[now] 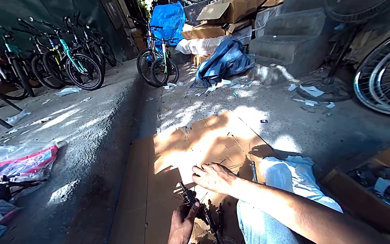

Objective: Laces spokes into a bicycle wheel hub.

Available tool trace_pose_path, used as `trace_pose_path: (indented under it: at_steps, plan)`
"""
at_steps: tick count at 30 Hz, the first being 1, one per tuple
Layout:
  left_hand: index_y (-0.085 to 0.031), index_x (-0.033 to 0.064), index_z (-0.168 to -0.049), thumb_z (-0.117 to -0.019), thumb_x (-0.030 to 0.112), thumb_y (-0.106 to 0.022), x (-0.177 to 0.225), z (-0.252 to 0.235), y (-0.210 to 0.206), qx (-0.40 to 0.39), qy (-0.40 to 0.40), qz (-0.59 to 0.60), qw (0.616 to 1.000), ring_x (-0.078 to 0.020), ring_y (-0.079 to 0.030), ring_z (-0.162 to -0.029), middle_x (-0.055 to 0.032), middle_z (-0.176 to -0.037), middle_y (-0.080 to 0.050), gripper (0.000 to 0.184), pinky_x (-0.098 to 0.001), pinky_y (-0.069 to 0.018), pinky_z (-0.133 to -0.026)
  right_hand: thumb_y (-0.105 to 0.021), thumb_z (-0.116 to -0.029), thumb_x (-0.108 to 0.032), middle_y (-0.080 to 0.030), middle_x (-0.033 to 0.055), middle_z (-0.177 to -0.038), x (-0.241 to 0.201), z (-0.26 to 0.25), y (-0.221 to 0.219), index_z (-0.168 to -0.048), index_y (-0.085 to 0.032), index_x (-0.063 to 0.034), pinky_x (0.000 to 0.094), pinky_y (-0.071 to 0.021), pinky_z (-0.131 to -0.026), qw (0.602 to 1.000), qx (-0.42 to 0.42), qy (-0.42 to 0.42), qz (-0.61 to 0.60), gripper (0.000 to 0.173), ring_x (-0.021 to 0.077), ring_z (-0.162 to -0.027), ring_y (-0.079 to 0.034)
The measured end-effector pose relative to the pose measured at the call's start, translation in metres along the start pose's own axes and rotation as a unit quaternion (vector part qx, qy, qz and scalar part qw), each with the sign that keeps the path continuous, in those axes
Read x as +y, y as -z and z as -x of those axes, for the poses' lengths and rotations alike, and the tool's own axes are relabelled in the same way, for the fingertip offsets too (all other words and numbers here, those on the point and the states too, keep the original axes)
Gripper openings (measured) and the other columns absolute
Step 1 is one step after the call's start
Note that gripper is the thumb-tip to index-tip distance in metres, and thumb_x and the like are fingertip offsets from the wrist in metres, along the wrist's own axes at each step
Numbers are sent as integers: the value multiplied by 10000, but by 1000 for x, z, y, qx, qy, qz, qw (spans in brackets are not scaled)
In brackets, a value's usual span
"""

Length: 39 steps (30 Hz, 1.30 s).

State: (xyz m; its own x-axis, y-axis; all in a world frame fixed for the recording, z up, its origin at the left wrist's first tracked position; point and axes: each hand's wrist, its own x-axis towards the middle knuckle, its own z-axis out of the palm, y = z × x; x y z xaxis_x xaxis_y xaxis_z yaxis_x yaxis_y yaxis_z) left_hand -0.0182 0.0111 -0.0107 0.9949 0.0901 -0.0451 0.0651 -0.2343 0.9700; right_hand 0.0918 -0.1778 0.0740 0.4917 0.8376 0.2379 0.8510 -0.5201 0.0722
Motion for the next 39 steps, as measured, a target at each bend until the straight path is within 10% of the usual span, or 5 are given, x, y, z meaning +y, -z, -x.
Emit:
trace_pose_path:
  at_steps: [5, 10, 16, 19, 39]
  plan:
    - [-748, -11, -1003, -881, 150, -786, 0, -3, -2, 90, -94, 46, 990, -188, -751, -846, -106, -927, -764, 206, -361, -641, -830, -527, -1005, -242, -617, 135, -1264, 12, 14, -8, -1329, -615, -97, 494, -552, -876, 954, -62, -169, -238, 366, 300, -1031, -663]
    - [-772, 62, -1035, -837, 207, -800, -8, -5, 0, 139, -189, -32, 971, -125, -734, -985, -40, -1045, -766, 247, -314, -619, -916, -402, -1094, -261, -674, 74, -1103, 14, 21, 20, -1225, -690, -122, 417, -539, -912, 856, 61, -311, -407, 345, 184, -1000, -659]
    - [-780, 138, -1074, -893, 401, -732, -15, -9, 5, 179, -265, -151, 935, -121, -685, -1080, 11, -1098, -747, 323, -390, -554, -999, -483, -1065, -337, -584, -41, -959, 6, 31, 46, -1077, -733, -219, 284, -538, -763, 923, 208, -204, -250, 277, 79, -894, -591]
    - [-759, 114, -1117, -926, 430, -713, -14, -9, 5, 169, -266, -128, 940, -141, -677, -1106, -8, -1128, -737, 372, -403, -541, -1026, -522, -1074, -246, -658, -42, -925, -5, 33, 52, -1073, -726, -137, 208, -576, -681, 891, 248, -133, -358, 231, 36, -761, -637]
    - [-768, 184, -1103, -945, 455, -670, -18, -11, 6, 144, -243, -180, 942, -112, -653, -1082, 51, -1106, -729, 329, -424, -497, -996, -444, -1104, -225, -662, -30, -827, -22, 15, 34, -1014, -664, -105, 226, -588, -732, 903, 203, -72, -373, 266, 47, -760, -665]
